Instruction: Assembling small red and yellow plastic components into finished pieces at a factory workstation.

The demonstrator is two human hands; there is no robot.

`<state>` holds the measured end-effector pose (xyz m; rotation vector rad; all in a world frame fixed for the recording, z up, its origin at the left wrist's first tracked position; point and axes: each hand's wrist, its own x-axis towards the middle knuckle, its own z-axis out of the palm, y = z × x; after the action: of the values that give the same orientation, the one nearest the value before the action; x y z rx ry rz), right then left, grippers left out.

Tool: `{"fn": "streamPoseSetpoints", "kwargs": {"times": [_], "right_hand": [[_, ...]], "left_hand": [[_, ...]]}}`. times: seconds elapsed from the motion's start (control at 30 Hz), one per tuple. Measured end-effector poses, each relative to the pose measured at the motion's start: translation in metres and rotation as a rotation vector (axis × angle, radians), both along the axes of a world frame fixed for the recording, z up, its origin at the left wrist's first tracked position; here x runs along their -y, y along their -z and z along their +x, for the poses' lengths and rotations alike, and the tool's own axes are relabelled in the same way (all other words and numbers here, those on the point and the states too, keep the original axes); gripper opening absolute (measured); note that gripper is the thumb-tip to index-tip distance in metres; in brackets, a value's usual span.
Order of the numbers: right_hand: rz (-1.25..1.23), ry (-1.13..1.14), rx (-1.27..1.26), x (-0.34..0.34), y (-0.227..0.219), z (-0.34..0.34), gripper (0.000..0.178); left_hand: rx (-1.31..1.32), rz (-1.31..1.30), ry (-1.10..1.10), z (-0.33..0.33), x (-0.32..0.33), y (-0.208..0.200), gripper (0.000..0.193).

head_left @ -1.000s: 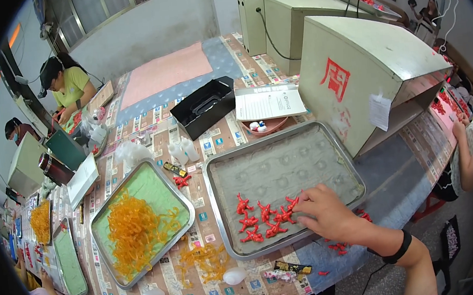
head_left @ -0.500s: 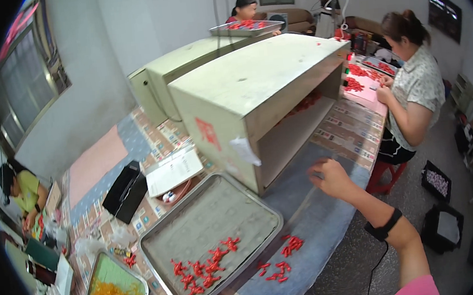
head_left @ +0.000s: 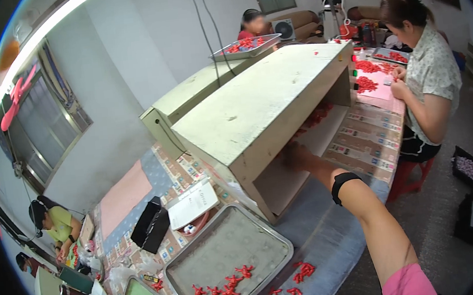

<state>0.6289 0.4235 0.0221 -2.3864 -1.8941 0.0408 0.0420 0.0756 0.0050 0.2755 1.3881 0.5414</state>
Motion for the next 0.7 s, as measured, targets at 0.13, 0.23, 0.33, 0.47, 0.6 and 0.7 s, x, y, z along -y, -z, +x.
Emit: {"fn": "streamPoseSetpoints", "kwargs": {"times": [0.13, 0.23, 0.33, 0.47, 0.6, 0.7], "right_hand": [[-0.009, 0.071, -0.086, -0.039, 0.004, -0.025, 0.046], [0.322, 0.104, -0.374, -0.077, 0.075, 0.015, 0.044], [0.581, 0.057, -0.176, -0.085, 0.11, 0.039, 0.041], [0.491, -0.057, -0.072, -0.039, 0.047, -0.013, 0.03], [0.412, -0.013, -0.388, 0.029, 0.009, -0.026, 0.023], [0.454, -0.082, -0.82, 0.1, -0.009, -0.045, 0.028]], "left_hand": [[-0.035, 0.022, -0.1, 0.017, 0.007, -0.013, 0.014], [-0.043, 0.068, -0.124, 0.023, 0.012, -0.019, 0.015], [-0.033, 0.134, -0.096, 0.02, 0.006, -0.013, 0.019], [-0.037, 0.18, -0.126, 0.016, 0.019, -0.008, 0.019], [-0.026, 0.225, -0.074, 0.01, 0.018, -0.004, 0.02], [-0.018, 0.247, -0.021, 0.007, 0.017, -0.001, 0.02]]}}
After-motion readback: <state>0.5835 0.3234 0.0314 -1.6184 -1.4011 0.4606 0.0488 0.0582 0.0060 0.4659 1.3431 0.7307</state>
